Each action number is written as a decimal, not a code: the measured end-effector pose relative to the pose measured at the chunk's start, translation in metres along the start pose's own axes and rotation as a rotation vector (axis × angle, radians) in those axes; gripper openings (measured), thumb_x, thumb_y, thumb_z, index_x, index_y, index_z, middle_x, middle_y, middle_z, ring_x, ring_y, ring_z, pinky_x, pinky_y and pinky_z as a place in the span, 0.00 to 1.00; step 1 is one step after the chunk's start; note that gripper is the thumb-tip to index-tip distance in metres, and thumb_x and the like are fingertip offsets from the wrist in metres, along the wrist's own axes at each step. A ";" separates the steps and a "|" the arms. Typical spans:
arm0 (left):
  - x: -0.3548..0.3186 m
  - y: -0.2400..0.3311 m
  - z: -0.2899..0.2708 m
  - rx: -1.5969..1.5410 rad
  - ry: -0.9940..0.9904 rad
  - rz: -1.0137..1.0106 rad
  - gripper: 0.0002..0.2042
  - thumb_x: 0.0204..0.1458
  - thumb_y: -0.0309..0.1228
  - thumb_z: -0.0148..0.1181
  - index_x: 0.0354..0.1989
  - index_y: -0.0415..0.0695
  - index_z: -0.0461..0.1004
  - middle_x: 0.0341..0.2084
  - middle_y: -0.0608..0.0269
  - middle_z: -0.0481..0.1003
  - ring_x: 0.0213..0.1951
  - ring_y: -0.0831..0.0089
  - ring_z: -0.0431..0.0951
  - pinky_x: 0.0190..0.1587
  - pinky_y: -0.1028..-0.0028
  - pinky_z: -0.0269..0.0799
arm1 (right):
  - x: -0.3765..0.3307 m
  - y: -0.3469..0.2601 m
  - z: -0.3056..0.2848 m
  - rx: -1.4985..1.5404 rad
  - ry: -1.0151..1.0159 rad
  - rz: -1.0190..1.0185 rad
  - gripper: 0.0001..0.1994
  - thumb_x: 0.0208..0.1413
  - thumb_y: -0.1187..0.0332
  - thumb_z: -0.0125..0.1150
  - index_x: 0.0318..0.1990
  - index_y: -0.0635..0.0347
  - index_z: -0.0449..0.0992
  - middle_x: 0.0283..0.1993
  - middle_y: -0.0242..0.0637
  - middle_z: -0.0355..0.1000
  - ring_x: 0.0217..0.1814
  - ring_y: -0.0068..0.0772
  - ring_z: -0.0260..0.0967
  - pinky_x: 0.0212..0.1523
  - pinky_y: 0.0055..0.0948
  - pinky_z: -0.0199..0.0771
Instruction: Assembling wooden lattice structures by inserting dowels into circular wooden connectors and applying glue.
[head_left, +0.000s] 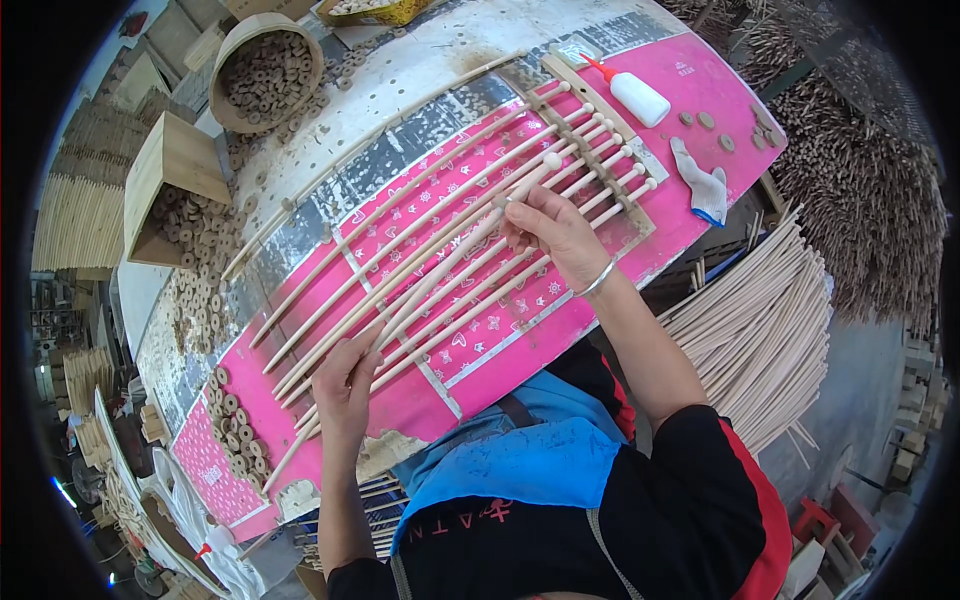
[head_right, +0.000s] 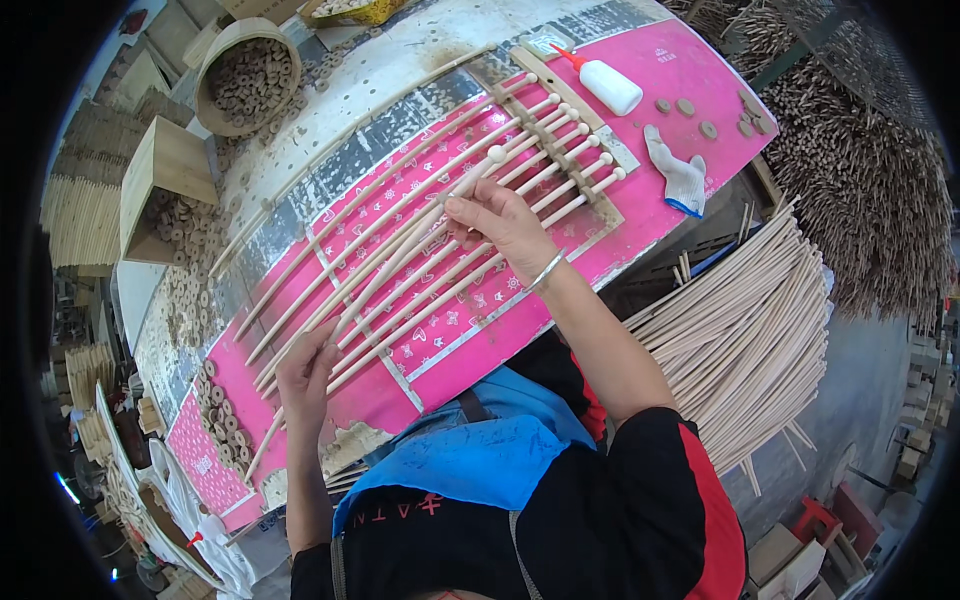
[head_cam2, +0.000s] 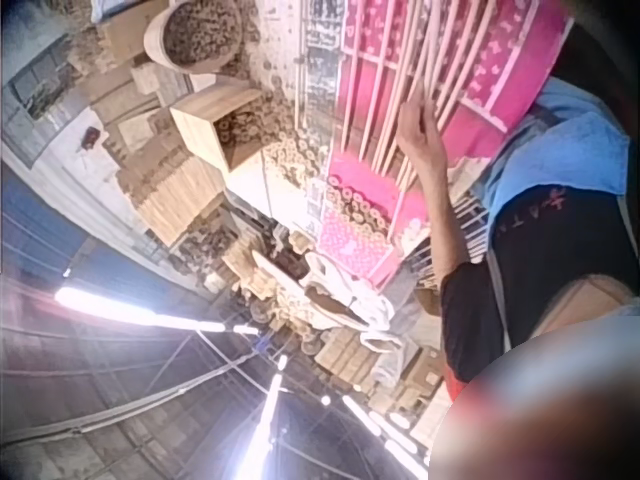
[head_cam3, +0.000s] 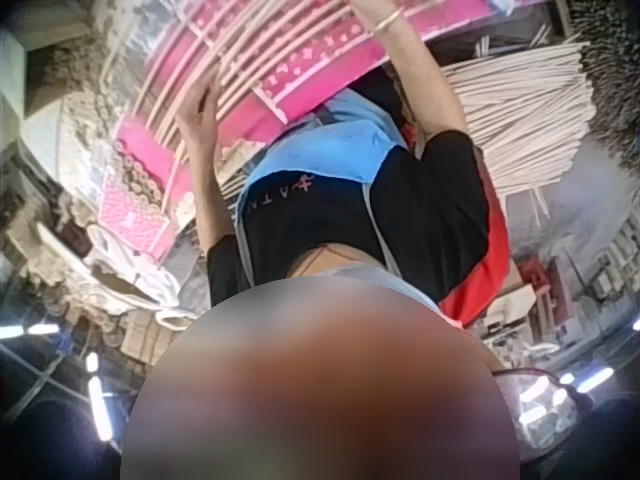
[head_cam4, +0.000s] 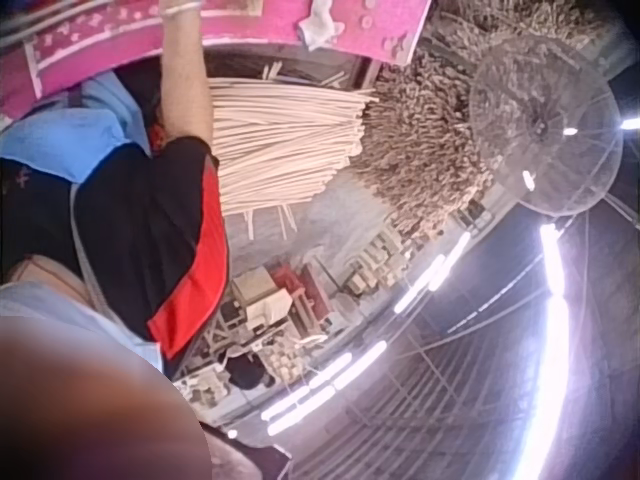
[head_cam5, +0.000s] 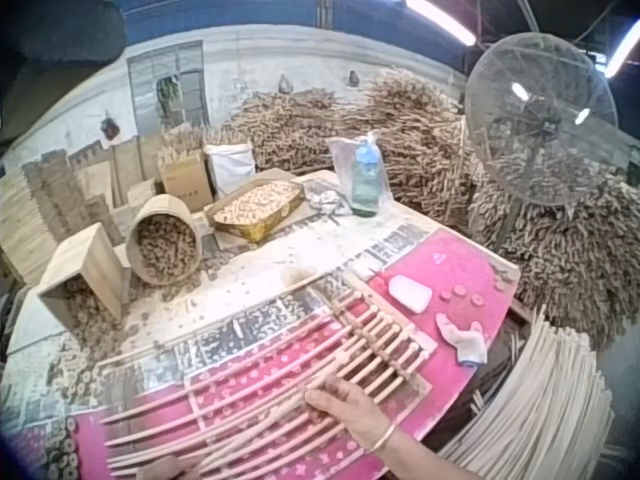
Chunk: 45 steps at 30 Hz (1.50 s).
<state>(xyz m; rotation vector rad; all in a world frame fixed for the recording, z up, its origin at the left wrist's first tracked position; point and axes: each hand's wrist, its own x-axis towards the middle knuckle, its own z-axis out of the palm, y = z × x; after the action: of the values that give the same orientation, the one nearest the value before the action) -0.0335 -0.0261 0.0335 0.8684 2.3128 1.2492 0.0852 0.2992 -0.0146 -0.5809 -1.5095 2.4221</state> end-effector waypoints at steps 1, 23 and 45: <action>0.001 0.000 0.000 -0.008 0.005 0.012 0.18 0.58 0.18 0.63 0.58 0.38 0.81 0.28 0.63 0.72 0.31 0.77 0.70 0.36 0.76 0.67 | 0.000 0.000 -0.001 0.011 -0.016 0.000 0.20 0.68 0.59 0.65 0.62 0.57 0.78 0.41 0.26 0.77 0.42 0.16 0.73 0.44 0.19 0.73; 0.031 -0.002 0.004 0.079 -0.035 0.067 0.17 0.59 0.17 0.63 0.56 0.37 0.81 0.33 0.58 0.78 0.35 0.74 0.76 0.40 0.75 0.71 | 0.007 0.002 -0.012 0.007 0.083 -0.026 0.12 0.66 0.60 0.68 0.50 0.56 0.78 0.36 0.26 0.77 0.35 0.16 0.74 0.37 0.17 0.73; 0.197 -0.006 0.094 0.344 -0.024 0.286 0.12 0.63 0.28 0.63 0.54 0.48 0.83 0.32 0.58 0.73 0.32 0.64 0.78 0.35 0.66 0.73 | -0.005 -0.010 -0.030 -0.070 0.256 -0.102 0.12 0.71 0.63 0.60 0.54 0.61 0.75 0.36 0.28 0.76 0.34 0.14 0.71 0.33 0.15 0.70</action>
<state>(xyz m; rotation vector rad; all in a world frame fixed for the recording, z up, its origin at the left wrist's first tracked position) -0.1274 0.1610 -0.0284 1.3616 2.4903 0.9444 0.1030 0.3254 -0.0159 -0.7748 -1.4817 2.1331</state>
